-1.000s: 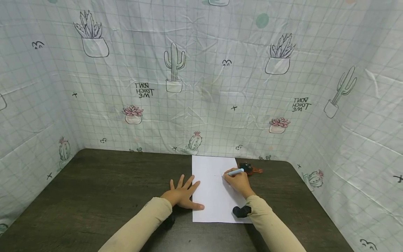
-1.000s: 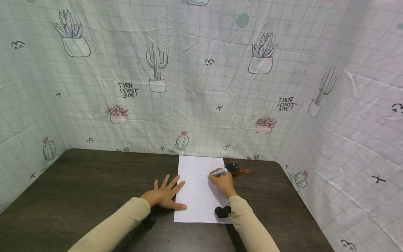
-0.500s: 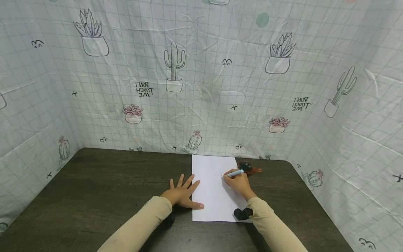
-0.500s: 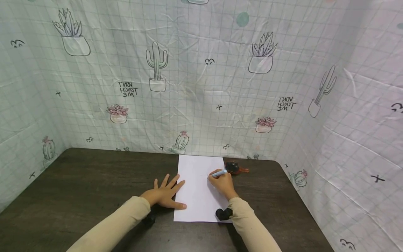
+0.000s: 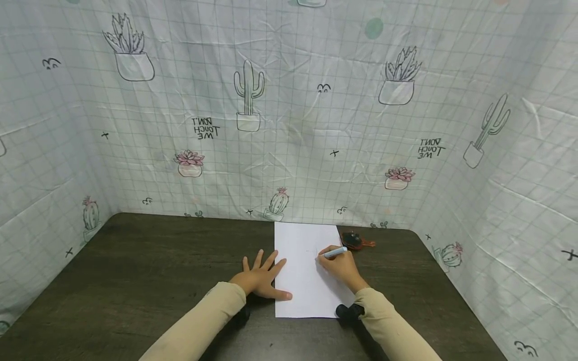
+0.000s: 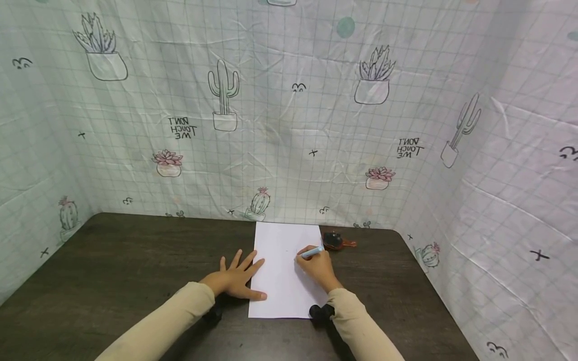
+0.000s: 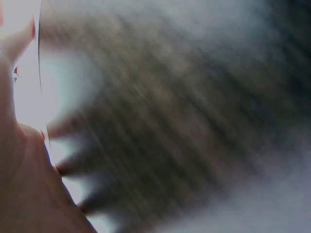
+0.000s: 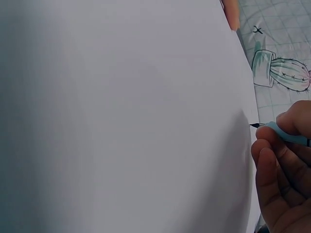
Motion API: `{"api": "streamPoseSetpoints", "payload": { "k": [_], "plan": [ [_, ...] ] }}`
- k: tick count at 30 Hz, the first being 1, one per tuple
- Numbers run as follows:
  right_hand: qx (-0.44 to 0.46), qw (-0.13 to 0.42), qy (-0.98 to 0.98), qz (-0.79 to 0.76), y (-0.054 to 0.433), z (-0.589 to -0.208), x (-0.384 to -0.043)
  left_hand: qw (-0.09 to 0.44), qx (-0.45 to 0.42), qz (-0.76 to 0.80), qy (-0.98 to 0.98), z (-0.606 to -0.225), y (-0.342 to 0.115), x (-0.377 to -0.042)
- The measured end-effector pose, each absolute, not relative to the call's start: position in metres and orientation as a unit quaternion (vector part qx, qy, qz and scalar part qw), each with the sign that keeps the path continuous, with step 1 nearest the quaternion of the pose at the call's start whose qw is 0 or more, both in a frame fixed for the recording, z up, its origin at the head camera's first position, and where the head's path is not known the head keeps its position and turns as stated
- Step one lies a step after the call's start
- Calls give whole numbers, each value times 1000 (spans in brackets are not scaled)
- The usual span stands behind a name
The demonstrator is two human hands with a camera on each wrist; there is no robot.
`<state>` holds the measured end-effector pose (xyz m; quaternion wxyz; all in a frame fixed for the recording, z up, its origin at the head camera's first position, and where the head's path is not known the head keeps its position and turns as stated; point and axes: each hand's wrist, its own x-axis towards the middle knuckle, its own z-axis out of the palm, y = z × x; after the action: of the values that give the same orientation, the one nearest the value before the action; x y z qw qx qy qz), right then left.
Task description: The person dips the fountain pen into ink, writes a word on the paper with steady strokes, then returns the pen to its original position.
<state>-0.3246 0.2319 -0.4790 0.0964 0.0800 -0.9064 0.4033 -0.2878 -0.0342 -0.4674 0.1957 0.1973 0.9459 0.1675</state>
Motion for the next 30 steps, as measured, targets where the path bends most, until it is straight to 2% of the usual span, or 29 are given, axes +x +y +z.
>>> {"api": "streamPoseSetpoints", "payload": {
  "k": [15, 22, 30],
  "plan": [
    [120, 92, -896, 418, 229, -482, -320, 196, 191, 157, 949, -462, -31, -284],
    [67, 83, -871, 479, 235, -473, -336, 203, 202, 175, 942, -480, -34, -294],
    [39, 102, -904, 414, 239, -465, -356, 195, 203, 182, 942, -488, -34, -300]
  ]
}}
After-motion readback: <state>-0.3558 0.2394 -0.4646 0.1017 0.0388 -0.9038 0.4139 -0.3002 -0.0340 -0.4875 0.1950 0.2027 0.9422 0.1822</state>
